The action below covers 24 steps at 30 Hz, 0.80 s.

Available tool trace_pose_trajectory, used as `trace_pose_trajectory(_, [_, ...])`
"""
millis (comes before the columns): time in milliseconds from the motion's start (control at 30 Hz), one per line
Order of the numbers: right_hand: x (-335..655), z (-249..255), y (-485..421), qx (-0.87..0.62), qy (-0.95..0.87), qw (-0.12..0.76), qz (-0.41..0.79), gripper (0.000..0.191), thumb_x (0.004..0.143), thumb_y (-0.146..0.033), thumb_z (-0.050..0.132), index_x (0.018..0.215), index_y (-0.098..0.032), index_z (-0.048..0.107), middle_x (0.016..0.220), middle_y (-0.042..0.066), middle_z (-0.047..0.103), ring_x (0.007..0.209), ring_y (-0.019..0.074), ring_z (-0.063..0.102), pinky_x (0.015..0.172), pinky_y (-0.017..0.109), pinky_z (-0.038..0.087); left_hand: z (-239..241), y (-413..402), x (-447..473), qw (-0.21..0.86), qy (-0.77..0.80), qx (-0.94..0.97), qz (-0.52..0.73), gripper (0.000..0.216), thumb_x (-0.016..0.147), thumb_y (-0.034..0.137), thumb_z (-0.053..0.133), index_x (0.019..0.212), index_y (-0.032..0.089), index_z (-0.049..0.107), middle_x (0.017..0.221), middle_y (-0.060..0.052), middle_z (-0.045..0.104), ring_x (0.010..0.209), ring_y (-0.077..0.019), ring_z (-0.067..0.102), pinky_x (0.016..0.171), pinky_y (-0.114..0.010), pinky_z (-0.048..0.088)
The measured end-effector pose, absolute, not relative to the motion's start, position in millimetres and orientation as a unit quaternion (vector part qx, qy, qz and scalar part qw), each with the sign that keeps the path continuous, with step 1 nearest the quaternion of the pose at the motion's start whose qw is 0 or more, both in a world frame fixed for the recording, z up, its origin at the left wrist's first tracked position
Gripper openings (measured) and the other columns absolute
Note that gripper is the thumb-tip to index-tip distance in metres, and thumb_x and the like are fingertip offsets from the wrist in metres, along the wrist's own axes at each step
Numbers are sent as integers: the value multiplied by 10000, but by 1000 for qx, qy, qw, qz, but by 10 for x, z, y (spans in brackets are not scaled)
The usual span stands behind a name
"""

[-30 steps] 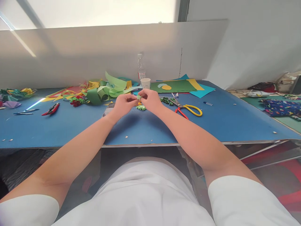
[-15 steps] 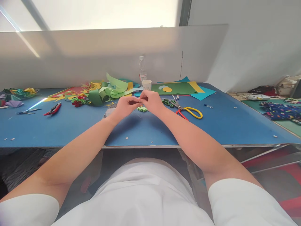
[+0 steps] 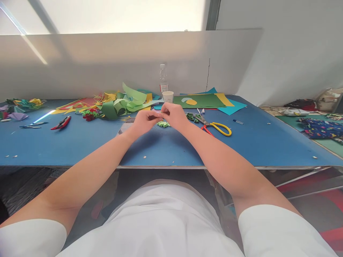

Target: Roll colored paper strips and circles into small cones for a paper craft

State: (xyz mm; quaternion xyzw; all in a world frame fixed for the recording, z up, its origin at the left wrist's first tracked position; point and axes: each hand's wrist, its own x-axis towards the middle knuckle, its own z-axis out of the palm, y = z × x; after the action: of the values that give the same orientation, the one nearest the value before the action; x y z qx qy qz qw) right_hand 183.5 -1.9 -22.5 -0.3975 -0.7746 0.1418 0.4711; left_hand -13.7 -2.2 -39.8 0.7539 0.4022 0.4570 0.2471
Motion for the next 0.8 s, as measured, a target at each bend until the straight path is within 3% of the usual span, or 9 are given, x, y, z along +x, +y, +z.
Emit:
trace_pose_trajectory(233, [1895,-158,-26,-374,-780,458,206,245,810,-302,814,993,-221,672,806,2,702,759,202,616,764,359,511,-376,17,-167,256,394,757,455,309,882,486,783,830,182,769,818,-43,751,771,-188,639,740,-332,509])
trace_pose_trajectory(467, [1923,-55,-121,-353,-786,450,236,89,874,-287,694,888,-202,715,888,64,780,790,218,670,743,371,537,-356,48,-213,284,379,768,431,250,902,387,725,1020,189,824,951,-66,807,858,-215,705,843,-369,552])
trace_pose_trajectory(800, [1806,-79,-173,-391,-744,490,231,109,857,-195,649,958,-199,691,978,70,800,810,214,698,781,373,561,-343,30,-203,238,388,782,427,206,949,344,646,940,180,771,895,-37,751,736,-146,567,713,-300,468])
